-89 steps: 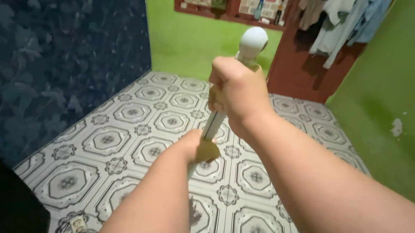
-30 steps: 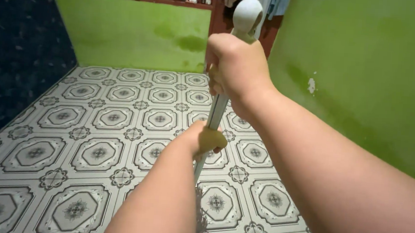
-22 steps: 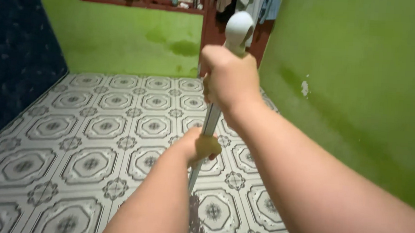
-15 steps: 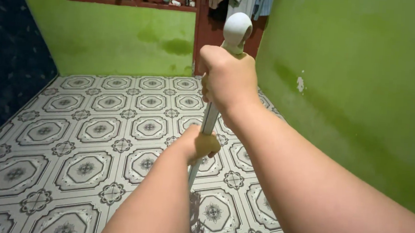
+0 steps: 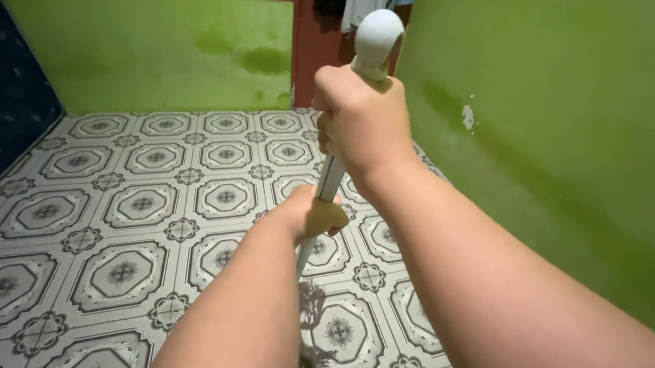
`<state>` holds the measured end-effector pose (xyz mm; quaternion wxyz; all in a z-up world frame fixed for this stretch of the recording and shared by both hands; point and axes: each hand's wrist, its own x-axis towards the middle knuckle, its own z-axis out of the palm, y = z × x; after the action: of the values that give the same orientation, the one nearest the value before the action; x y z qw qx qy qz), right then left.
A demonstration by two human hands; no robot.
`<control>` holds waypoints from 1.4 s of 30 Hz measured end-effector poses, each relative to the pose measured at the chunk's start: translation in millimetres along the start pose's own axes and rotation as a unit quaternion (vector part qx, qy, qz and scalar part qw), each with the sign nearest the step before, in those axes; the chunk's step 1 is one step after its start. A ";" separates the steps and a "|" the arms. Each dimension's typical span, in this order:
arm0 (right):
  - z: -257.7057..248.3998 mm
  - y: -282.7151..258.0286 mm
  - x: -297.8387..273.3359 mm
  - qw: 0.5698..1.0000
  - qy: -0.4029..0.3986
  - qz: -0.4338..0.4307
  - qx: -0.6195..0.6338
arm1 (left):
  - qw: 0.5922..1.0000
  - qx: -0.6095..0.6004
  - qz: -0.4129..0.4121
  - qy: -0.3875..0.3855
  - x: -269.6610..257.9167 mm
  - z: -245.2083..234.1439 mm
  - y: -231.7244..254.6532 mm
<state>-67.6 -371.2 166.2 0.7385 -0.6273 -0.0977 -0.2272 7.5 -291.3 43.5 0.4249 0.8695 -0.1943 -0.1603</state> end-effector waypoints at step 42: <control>-152.3 -82.6 -70.6 0.998 0.032 0.026 -0.057 | 0.992 -0.095 0.082 -0.017 -7.9 167.3 80.4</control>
<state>-188.9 -513.1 179.2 0.7101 -0.6629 -0.0443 -0.2329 -89.8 -446.0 10.6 0.5138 0.8036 -0.2561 -0.1569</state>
